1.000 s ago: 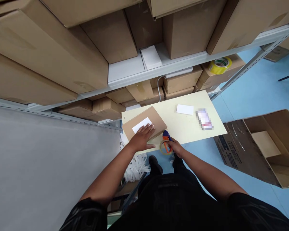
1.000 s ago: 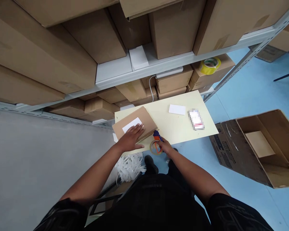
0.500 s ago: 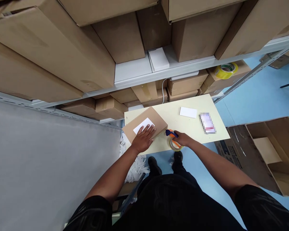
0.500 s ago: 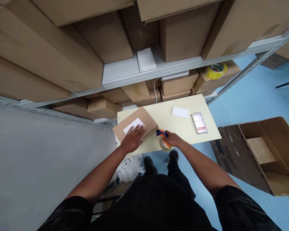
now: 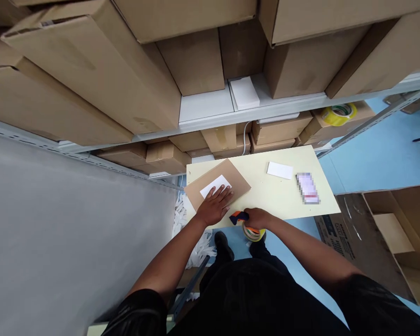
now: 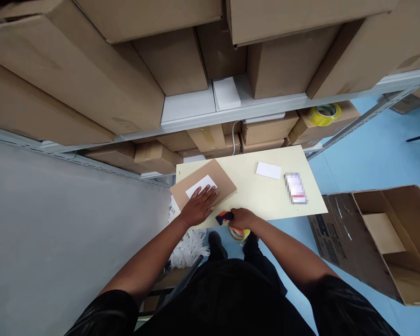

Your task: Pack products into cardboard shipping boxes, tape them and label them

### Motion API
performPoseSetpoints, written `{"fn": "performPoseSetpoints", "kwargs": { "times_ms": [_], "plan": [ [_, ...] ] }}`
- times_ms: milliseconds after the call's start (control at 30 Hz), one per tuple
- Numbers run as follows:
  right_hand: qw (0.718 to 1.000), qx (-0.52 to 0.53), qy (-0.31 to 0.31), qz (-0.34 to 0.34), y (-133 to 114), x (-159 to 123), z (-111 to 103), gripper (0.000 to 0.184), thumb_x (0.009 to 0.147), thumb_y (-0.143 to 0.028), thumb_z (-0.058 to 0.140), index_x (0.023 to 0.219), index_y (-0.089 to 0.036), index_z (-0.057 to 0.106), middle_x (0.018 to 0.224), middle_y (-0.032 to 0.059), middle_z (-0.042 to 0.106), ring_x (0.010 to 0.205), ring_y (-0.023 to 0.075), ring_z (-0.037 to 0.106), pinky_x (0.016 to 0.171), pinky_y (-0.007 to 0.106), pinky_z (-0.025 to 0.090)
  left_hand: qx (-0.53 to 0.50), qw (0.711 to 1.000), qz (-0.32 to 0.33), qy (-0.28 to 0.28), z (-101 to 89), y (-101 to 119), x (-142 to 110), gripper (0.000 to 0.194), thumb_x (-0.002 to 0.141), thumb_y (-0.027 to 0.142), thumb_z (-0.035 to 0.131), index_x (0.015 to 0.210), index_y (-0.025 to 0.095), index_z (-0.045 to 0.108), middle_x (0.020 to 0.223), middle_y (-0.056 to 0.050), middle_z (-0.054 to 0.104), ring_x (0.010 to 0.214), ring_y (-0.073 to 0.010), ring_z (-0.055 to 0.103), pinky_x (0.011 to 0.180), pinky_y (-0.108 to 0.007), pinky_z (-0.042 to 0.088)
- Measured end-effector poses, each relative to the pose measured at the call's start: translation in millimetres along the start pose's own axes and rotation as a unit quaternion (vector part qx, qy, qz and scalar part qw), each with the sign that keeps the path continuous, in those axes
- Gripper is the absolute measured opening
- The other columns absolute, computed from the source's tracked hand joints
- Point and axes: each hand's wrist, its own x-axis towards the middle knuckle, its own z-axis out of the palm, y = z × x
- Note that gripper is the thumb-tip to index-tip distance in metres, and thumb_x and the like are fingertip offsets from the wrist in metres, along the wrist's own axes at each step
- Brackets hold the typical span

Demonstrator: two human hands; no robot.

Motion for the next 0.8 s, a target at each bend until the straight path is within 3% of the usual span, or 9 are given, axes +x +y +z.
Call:
{"fn": "performPoseSetpoints", "kwargs": {
  "times_ms": [100, 167, 233, 400, 500, 567, 667, 733, 800],
  "plan": [
    [0.999, 0.004, 0.041, 0.024, 43, -27, -32, 0.036, 0.074, -0.033, 0.068, 0.108, -0.021, 0.069, 0.093, 0.0082, 0.075, 0.084, 0.0271, 0.069, 0.069, 0.033, 0.046, -0.006, 1.0, 0.003, 0.003, 1.6, 0, -2, 0.062, 0.106, 0.039, 0.042, 0.165, 0.023, 0.031, 0.173, -0.006, 0.024, 0.162, -0.026, 0.012, 0.133, -0.052, 0.008],
    [0.988, 0.053, 0.138, 0.047, 71, -37, -50, 0.034, 0.077, -0.031, 0.061, 0.109, -0.02, 0.069, 0.093, 0.006, 0.074, 0.084, 0.0246, 0.068, 0.07, 0.032, 0.047, -0.005, 1.0, 0.004, 0.008, 2.0, -1, -3, 0.062, 0.105, 0.038, 0.043, 0.165, 0.023, 0.032, 0.173, -0.006, 0.024, 0.162, -0.0257, 0.012, 0.133, -0.052, 0.007],
    [0.976, 0.033, 0.205, 0.07, 91, -37, -61, 0.031, 0.081, -0.034, 0.057, 0.105, -0.02, 0.07, 0.091, 0.0054, 0.073, 0.082, 0.024, 0.067, 0.07, 0.032, 0.048, -0.002, 1.0, 0.009, 0.01, 2.3, -2, -3, 0.062, 0.105, 0.037, 0.044, 0.164, 0.022, 0.033, 0.173, -0.007, 0.024, 0.162, -0.0257, 0.013, 0.133, -0.051, 0.007],
    [0.967, -0.027, 0.242, 0.08, 108, -12, -71, 0.036, 0.084, -0.038, 0.058, 0.109, -0.019, 0.073, 0.097, 0.01, 0.072, 0.096, 0.0285, 0.068, 0.08, 0.034, 0.049, 0.018, 1.0, 0.018, -0.005, 0.6, -1, 0, 0.064, 0.103, 0.035, 0.047, 0.164, 0.02, 0.032, 0.172, -0.008, 0.027, 0.162, -0.0264, 0.013, 0.132, -0.052, 0.01],
    [0.966, -0.064, 0.241, 0.07, 113, -3, -75, 0.035, 0.086, -0.038, 0.059, 0.111, -0.019, 0.075, 0.104, 0.0131, 0.069, 0.105, 0.0302, 0.067, 0.089, 0.036, 0.048, 0.036, 0.999, -0.005, -0.011, -5.5, 13, -3, 0.064, 0.101, 0.031, 0.049, 0.163, 0.021, 0.034, 0.171, -0.009, 0.03, 0.162, -0.027, 0.015, 0.131, -0.055, 0.009],
    [0.968, -0.085, 0.228, 0.059, 117, -2, -80, 0.032, 0.088, -0.038, 0.059, 0.106, -0.019, 0.076, 0.104, 0.0144, 0.068, 0.105, 0.0309, 0.068, 0.091, 0.037, 0.048, 0.037, 0.998, -0.052, 0.012, -9.9, 30, -13, 0.062, 0.1, 0.03, 0.05, 0.161, 0.023, 0.04, 0.17, -0.01, 0.034, 0.162, -0.0284, 0.017, 0.131, -0.059, 0.01],
    [0.967, -0.113, 0.225, 0.039, 119, -7, -86, 0.04, 0.088, -0.042, 0.061, 0.115, -0.016, 0.074, 0.116, 0.0198, 0.066, 0.113, 0.0363, 0.065, 0.095, 0.042, 0.048, 0.005, 0.977, -0.185, 0.109, -10.1, 59, -40, 0.056, 0.101, 0.035, 0.049, 0.156, 0.022, 0.046, 0.167, -0.013, 0.039, 0.16, -0.0313, 0.022, 0.129, -0.06, 0.019],
    [0.957, -0.129, 0.259, 0.0, 112, -11, -88, 0.051, 0.088, -0.04, 0.061, 0.131, -0.015, 0.067, 0.13, 0.022, 0.062, 0.124, 0.0385, 0.059, 0.103, 0.045, 0.046, -0.044, 0.934, -0.301, 0.186, -2.6, 70, -64, 0.054, 0.103, 0.039, 0.047, 0.153, 0.019, 0.047, 0.163, -0.017, 0.043, 0.156, -0.0307, 0.032, 0.126, -0.056, 0.03],
    [0.949, -0.125, 0.281, -0.065, 97, -14, -86, 0.057, 0.089, -0.036, 0.058, 0.142, -0.017, 0.059, 0.139, 0.0199, 0.059, 0.132, 0.0364, 0.054, 0.111, 0.045, 0.042, -0.117, 0.873, -0.409, 0.239, 10.9, 72, -88, 0.054, 0.105, 0.038, 0.043, 0.155, 0.018, 0.041, 0.157, -0.019, 0.049, 0.148, -0.029, 0.046, 0.119, -0.053, 0.042]
  ]
}}
